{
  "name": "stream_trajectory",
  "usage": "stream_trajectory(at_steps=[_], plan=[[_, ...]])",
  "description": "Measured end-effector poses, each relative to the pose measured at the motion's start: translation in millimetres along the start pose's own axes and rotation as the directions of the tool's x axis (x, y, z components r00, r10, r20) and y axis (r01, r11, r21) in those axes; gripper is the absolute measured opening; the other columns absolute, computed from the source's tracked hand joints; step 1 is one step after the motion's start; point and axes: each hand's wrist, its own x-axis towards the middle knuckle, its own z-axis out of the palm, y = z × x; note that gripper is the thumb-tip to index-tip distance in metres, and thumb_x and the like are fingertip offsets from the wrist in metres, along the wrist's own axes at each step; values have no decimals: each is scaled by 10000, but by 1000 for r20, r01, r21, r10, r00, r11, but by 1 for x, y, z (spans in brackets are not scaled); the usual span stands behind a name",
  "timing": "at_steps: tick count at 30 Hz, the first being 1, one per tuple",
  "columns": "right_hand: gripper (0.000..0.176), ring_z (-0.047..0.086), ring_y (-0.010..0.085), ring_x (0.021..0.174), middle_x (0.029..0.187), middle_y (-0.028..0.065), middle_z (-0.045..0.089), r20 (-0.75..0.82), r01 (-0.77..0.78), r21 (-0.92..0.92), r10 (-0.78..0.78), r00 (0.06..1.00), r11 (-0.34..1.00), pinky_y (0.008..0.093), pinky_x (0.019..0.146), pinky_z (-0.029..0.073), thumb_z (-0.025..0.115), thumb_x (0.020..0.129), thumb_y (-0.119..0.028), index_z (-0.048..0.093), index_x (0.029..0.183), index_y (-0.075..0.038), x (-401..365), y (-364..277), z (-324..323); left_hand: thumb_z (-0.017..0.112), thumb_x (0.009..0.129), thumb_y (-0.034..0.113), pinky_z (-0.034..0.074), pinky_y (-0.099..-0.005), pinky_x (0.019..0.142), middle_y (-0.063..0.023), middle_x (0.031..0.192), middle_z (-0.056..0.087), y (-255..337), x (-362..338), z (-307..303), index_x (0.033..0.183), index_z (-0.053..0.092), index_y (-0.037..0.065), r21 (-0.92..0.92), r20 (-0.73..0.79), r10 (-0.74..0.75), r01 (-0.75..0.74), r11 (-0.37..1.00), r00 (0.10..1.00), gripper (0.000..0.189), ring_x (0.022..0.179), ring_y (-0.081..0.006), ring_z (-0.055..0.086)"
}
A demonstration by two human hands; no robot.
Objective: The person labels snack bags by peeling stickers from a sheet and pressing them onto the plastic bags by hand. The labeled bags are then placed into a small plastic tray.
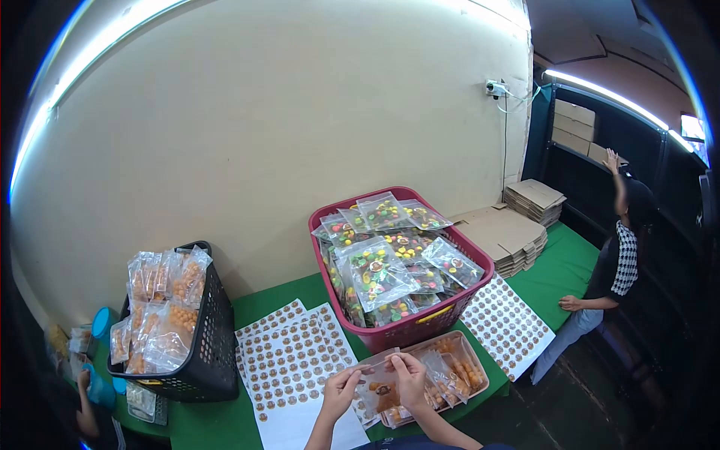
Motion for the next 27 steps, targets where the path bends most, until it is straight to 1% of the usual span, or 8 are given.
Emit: stream_trajectory(at_steps=[4,8,13,15,19,20,23,27], plan=[[142,554,89,733,819,47,607,-22,-42,-39,41,999,998,210,693,434,515,862,-84,598,910,20,-1,7,7,478,868,98,461,-277,790,-94,1064,583,-19,4,-7,1095,560,10,-47,-75,-45,42,998,996,257,960,-158,548],[149,554,102,810,891,61,601,-151,19,-47,-26,988,999,229,744,441,517,854,-63,592,942,31,-3,9,5,564,822,99,448,-297,827,-84,1136,512,-26,0,-2,1184,483,26,62,-265,78,-64,996,961,378,1068,-169,483],[249,492,148,1005,1105,98,517,164,30,-62,-19,986,998,250,828,413,514,837,-45,543,1075,21,-26,17,9,617,779,76,436,-299,852,-87,1142,488,-19,-17,16,1198,464,26,82,-92,102,-94,992,991,450,1066,-180,474],[293,470,160,1049,1118,104,510,207,44,-32,-37,978,999,256,839,410,514,828,-39,523,1118,6,-39,10,17,625,776,75,439,-282,829,-96,1125,500,-18,-17,19,1165,490,6,67,-144,141,-132,989,980,417,1035,-171,495],[348,458,205,1070,1159,107,477,312,323,-353,-215,925,878,302,896,372,541,795,-37,487,1138,-6,-40,3,6,551,844,88,426,-278,844,-97,1015,574,-12,-20,18,1076,531,-18,-26,-203,41,-47,999,978,255,958,-156,540],[391,468,223,1051,1116,126,491,109,185,-382,-155,982,905,322,910,358,605,752,-52,483,1119,4,-43,-7,9,543,851,93,428,-274,833,-93,975,592,-3,-22,20,1046,550,-19,-20,-221,24,-30,999,975,224,925,-149,553],[439,466,196,1042,1086,121,498,6,128,-276,-131,991,952,305,881,376,669,711,-80,484,1100,4,-36,-1,-3,529,862,99,438,-247,770,-84,869,632,-7,-24,15,935,604,-20,71,-119,25,-17,997,993,159,837,-125,578],[160,542,90,831,878,32,571,186,-350,26,340,922,936,211,723,436,637,776,-85,580,894,7,-52,-14,-19,550,841,78,445,-224,682,-62,806,638,-10,-15,0,877,618,-16,128,57,-20,13,992,998,122,746,-104,581]])
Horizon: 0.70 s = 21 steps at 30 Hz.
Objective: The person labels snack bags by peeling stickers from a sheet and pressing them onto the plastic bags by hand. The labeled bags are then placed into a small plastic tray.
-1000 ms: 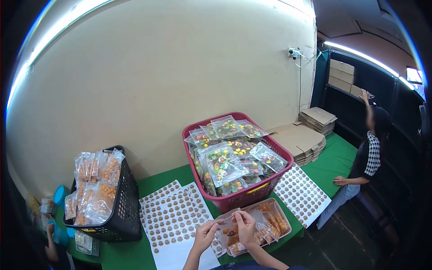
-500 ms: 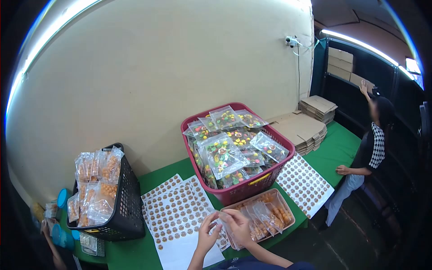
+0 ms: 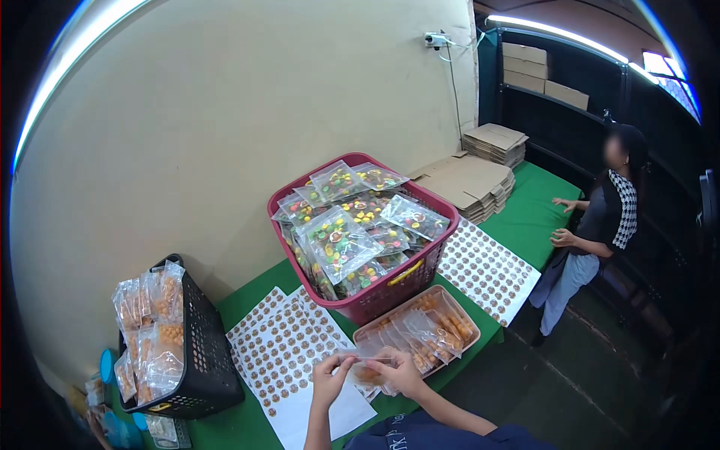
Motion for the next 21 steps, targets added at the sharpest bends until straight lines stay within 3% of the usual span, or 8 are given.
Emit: stream_trajectory(at_steps=[1,4,7,11,14,15,19,21], plan=[[94,556,64,726,797,11,586,-38,147,-155,-155,987,977,191,633,451,612,802,-87,602,805,7,-1,7,-1,562,835,89,446,-212,651,-56,786,641,1,3,-2,863,623,-16,22,14,3,-3,1000,1000,125,716,-92,581],[100,558,63,745,843,28,592,-104,251,-211,-277,955,945,198,633,453,605,809,-92,610,826,6,-7,2,-4,569,838,118,439,-194,583,-44,745,639,4,12,8,841,619,-12,-41,11,32,-32,999,999,139,641,-69,568],[117,559,73,768,857,34,594,-114,207,-144,-224,968,968,213,678,448,583,824,-95,620,873,5,-19,-19,-10,547,854,127,429,-202,590,-36,734,624,8,20,23,836,604,-9,-76,25,20,-19,997,999,148,641,-71,552],[211,569,97,799,922,45,603,2,310,-431,-342,940,848,233,728,450,503,879,-130,604,1006,5,-33,-15,-35,486,886,143,415,-216,674,-23,749,590,2,22,43,822,578,5,-80,71,4,1,997,997,177,709,-81,534],[261,539,94,925,1012,42,600,-18,139,-260,-149,989,955,243,830,417,467,900,-151,570,1079,9,-46,-17,-50,486,889,152,423,-222,672,-23,759,586,0,22,58,821,575,9,-121,103,20,-7,993,994,182,702,-83,531],[279,544,105,906,996,25,602,19,158,-262,-158,987,952,240,783,430,439,915,-186,569,1097,-19,-47,-14,-58,487,892,173,435,-220,630,-16,753,572,-5,23,63,826,574,14,-177,135,25,-1,984,991,193,670,-78,518],[337,493,94,999,1077,27,570,113,123,-264,-96,989,956,243,863,379,406,926,-250,532,1162,-45,-62,-21,-69,489,894,202,426,-201,549,9,704,525,-5,21,75,816,567,17,-193,200,-27,67,979,979,215,622,-64,495],[355,488,103,1011,1112,26,550,65,72,-223,-59,996,972,246,867,379,402,928,-255,500,1194,-42,-66,-29,-73,491,893,212,417,-200,540,15,699,509,-4,23,85,798,563,20,-215,188,-30,71,974,982,226,610,-60,483]])
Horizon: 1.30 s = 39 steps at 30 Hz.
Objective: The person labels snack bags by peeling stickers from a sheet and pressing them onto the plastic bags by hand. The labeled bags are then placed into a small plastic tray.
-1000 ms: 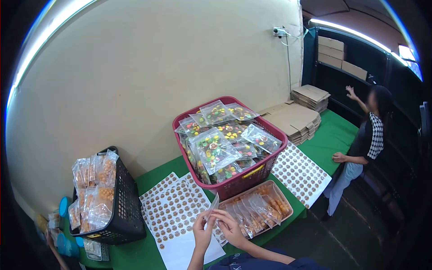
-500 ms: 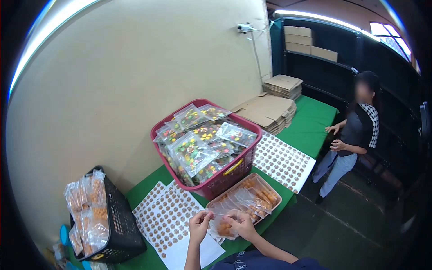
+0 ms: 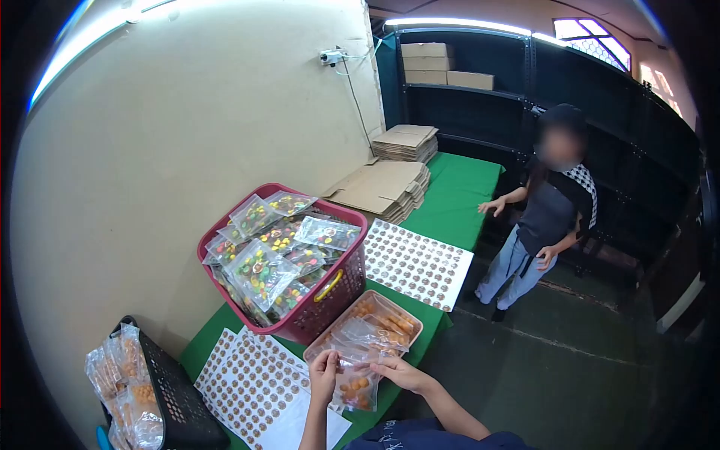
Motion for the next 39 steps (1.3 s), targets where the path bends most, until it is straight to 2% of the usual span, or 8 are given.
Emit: stream_trajectory(at_steps=[2,6,10,13,18,22,25,39], plan=[[410,484,125,1028,1144,49,529,-60,-127,186,140,988,974,250,877,376,453,908,-268,437,1242,-32,-2,12,-5,483,898,227,399,-195,529,28,696,478,3,4,11,815,556,43,7,-40,47,-46,999,998,214,601,-46,456],[469,511,117,969,1088,79,540,-77,45,-92,-52,996,995,244,817,419,620,811,-203,449,1206,-15,-6,35,-2,452,911,251,385,-171,584,29,792,535,-37,28,19,902,542,79,-590,-154,-71,-35,807,985,194,676,-51,483],[401,537,98,837,1024,45,560,-177,-45,-9,43,983,999,238,656,465,629,797,-153,494,1144,-4,-18,39,-21,465,899,287,418,-215,687,-36,940,557,-36,26,53,1083,515,69,-311,-258,-109,25,950,960,289,812,-95,518],[323,558,103,819,958,34,593,-451,45,-31,-54,891,999,246,689,461,629,795,-159,542,1076,-24,-25,24,-53,455,891,317,419,-306,774,-100,1055,537,-39,13,75,1172,465,60,159,-140,213,-191,969,967,381,906,-171,530],[272,539,97,817,920,45,597,-502,-46,-344,-142,853,938,234,723,437,560,848,-186,538,1047,-2,-15,37,-102,458,851,419,313,-449,896,-119,1144,504,-83,11,86,1188,460,60,709,417,328,-529,466,848,492,1056,-252,472],[316,542,150,731,833,106,591,-442,-211,-679,-162,882,703,264,672,440,572,818,-198,532,1057,4,3,47,-103,462,827,463,241,-513,931,-78,1159,507,-105,11,75,1165,484,66,830,437,252,-495,256,863,522,1147,-223,418],[378,572,312,858,936,173,591,-370,-183,-862,-338,865,474,388,735,446,580,785,-261,541,1087,-37,20,70,-100,462,828,455,218,-547,939,-80,1165,505,-103,14,62,1134,502,64,817,408,251,-473,330,878,498,1166,-219,412],[596,270,302,1241,1337,158,347,-169,-104,-787,-50,984,609,372,1018,118,465,860,-408,309,1331,-79,58,112,-101,501,808,435,165,-619,948,-147,1303,376,-112,22,52,1163,484,129,917,176,252,-251,309,952,469,1261,-322,267]])
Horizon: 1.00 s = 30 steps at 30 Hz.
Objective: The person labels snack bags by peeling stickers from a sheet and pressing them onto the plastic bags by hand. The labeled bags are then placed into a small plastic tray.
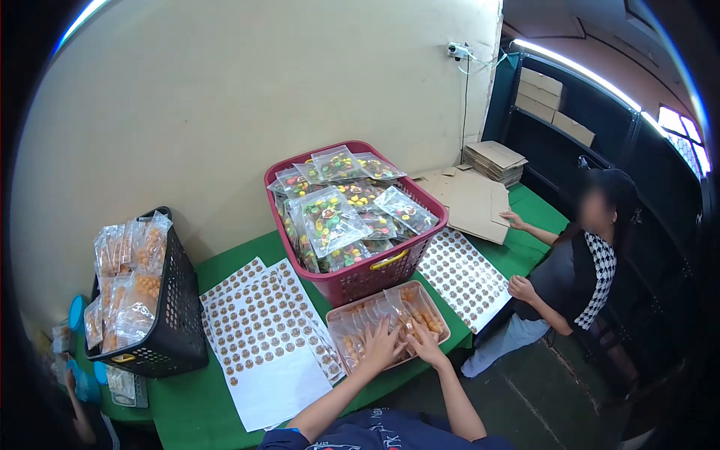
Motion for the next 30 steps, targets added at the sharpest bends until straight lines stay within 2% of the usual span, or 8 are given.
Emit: stream_trajectory(at_steps=[8,9,12,15,19,21,28,30], plan=[[562,411,275,1137,1192,144,503,-294,80,286,8,956,955,366,982,244,644,758,-255,443,1245,-62,-6,1,14,524,769,439,185,-604,934,-131,1362,313,5,-4,12,1176,517,187,108,-45,-73,77,991,996,479,1280,-324,229],[518,488,251,1056,1136,136,545,-402,129,201,-38,915,971,346,927,341,670,729,-216,498,1189,-51,-3,-3,17,513,770,457,183,-605,934,-120,1366,312,5,-5,12,1173,521,186,111,-41,-61,66,992,997,486,1280,-328,226],[470,518,218,1022,1100,139,566,-424,6,-75,-38,905,997,324,884,387,668,731,-198,525,1140,-14,-2,-11,17,515,760,485,179,-609,935,-122,1367,308,5,-1,15,1179,513,182,125,-7,-66,67,990,998,517,1281,-338,218],[401,530,196,996,1038,133,596,-404,106,-30,-109,908,994,307,853,409,662,738,-174,557,1078,10,1,-14,5,547,718,527,162,-617,943,-130,1365,306,3,0,13,1201,486,169,88,14,-71,70,994,997,605,1281,-344,212],[336,568,147,887,952,97,616,-340,70,377,68,938,923,276,785,437,655,753,-173,584,1019,20,4,-5,4,586,659,569,139,-625,953,-137,1370,290,6,-2,8,1225,451,154,92,53,-93,88,992,994,715,1287,-352,190],[322,567,139,871,943,88,615,-374,92,363,55,926,927,268,774,439,657,751,-166,590,1008,15,4,-3,6,594,636,591,131,-627,955,-135,1377,276,6,0,10,1234,439,152,121,76,-101,91,988,992,757,1292,-353,173],[266,554,120,783,862,60,605,-530,142,-55,-150,834,988,233,701,440,666,745,-144,610,964,-4,-1,-3,5,634,697,369,119,-650,947,-171,1390,211,14,1,1,1245,421,138,27,168,-84,81,996,982,632,1293,-387,132],[256,559,125,766,836,55,607,-549,99,181,17,835,978,233,676,444,659,750,-142,610,959,-3,-1,6,8,625,725,271,120,-656,944,-185,1386,204,17,-1,-4,1246,417,123,-9,159,-55,58,998,986,579,1287,-403,135]])
